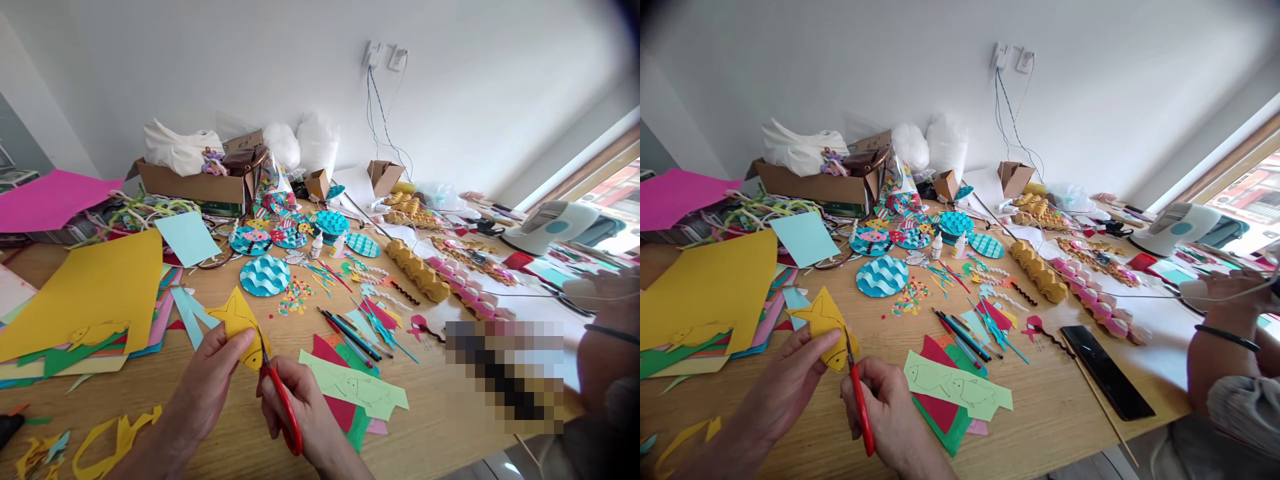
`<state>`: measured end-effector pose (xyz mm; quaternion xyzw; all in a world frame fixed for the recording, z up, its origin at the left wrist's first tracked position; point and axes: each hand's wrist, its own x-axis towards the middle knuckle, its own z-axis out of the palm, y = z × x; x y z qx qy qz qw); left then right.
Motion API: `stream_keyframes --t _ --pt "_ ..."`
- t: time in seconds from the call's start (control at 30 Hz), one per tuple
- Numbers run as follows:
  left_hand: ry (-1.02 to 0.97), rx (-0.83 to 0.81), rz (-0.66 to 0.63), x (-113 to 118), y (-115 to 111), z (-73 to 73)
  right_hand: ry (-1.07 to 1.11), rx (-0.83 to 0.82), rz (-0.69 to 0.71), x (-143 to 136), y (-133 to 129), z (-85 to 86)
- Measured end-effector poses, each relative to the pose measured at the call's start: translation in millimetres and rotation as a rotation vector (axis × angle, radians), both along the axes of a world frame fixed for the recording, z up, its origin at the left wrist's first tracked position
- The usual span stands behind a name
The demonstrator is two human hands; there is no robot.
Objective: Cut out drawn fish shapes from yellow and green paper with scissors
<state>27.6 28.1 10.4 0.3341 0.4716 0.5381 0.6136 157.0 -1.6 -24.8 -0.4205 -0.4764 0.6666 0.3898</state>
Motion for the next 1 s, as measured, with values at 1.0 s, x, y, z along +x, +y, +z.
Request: stream_keyframes --t 1.0 --pt "0.006 -0.068 -0.006 -3.7 -3.4 0.8 -0.026 0.032 -0.002 2.8 -3.2 -5.8"
